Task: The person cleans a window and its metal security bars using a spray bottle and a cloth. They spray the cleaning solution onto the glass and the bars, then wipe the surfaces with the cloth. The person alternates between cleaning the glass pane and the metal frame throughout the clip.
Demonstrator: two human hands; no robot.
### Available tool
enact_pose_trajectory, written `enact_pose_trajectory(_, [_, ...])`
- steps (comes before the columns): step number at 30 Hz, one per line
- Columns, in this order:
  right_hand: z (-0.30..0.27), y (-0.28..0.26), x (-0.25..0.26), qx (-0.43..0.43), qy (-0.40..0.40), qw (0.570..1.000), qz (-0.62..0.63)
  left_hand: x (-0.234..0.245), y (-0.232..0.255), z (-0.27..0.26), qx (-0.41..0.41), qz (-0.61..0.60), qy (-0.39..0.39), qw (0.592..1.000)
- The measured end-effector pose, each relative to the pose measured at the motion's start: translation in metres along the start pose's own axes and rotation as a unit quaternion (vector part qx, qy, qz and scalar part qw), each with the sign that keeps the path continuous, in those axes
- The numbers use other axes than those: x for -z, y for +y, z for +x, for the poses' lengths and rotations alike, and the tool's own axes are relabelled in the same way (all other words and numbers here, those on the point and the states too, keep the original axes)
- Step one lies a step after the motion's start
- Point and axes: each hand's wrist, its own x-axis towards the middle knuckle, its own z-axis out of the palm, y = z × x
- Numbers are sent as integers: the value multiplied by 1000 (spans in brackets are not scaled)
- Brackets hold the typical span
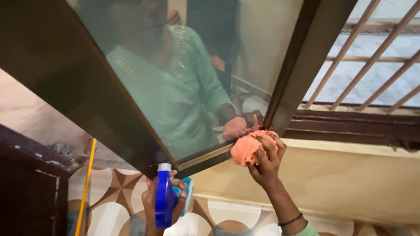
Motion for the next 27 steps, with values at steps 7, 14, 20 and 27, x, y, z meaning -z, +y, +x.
enact_pose_trajectory(7, [12,105,77,-36,114,992,48,-39,3,-37,-62,130,144,979])
enact_pose_trajectory(14, [-12,192,139,-92,23,969,-230,-80,-1,-75,50,22,223,973])
enact_pose_trajectory(20, [6,128,81,-63,-89,985,-134,-120,49,-63,57,-47,131,989])
enact_pose_trajectory(27, [-6,119,51,-11,-178,966,-188,-167,98,-8,-44,-125,-39,990])
